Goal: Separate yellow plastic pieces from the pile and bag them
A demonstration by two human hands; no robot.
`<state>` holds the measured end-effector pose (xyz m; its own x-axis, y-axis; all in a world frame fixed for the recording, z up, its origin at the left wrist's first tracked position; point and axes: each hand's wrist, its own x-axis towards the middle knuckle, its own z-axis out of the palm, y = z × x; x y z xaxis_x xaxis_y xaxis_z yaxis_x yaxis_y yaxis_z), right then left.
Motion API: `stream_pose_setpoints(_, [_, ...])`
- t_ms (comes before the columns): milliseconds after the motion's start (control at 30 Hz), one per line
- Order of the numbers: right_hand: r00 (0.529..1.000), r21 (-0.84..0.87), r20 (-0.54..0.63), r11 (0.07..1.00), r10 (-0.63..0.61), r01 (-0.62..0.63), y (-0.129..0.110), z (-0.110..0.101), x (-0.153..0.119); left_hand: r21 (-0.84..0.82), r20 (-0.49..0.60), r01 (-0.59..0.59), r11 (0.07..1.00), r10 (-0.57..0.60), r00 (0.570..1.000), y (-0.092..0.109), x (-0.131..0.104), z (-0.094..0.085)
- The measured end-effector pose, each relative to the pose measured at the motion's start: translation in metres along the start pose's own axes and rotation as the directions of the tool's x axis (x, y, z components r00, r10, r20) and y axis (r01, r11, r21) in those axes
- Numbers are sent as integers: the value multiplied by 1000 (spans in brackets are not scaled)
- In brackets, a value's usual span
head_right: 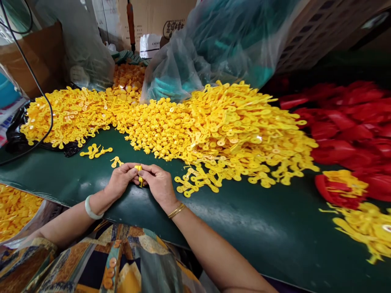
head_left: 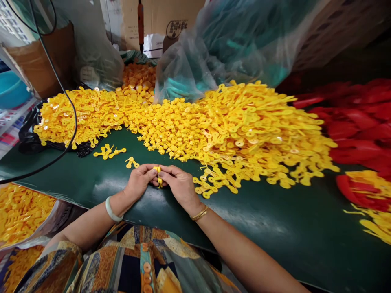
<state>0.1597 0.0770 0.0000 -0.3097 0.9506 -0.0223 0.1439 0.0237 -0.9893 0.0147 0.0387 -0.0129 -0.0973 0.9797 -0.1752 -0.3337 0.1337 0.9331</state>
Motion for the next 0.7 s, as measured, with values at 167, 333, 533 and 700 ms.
stream_pose_setpoints(167, [979,-151,-42,970,-201,193,1,2,-3,-11,17,14,1000,-14,1000,3,0,-4])
stream_pose_setpoints(333, [994,-21,40,995,-101,102,4,-4,-4,-38,73,39,999,-36,997,7,0,-3])
stream_pose_setpoints(533, [960,99,263,988,91,-121,9,-4,-2,116,102,81,990,-92,991,-2,-23,-11])
stream_pose_setpoints(700, [931,-28,339,990,139,-138,6,-2,3,627,72,-135,767,116,991,27,-22,-59])
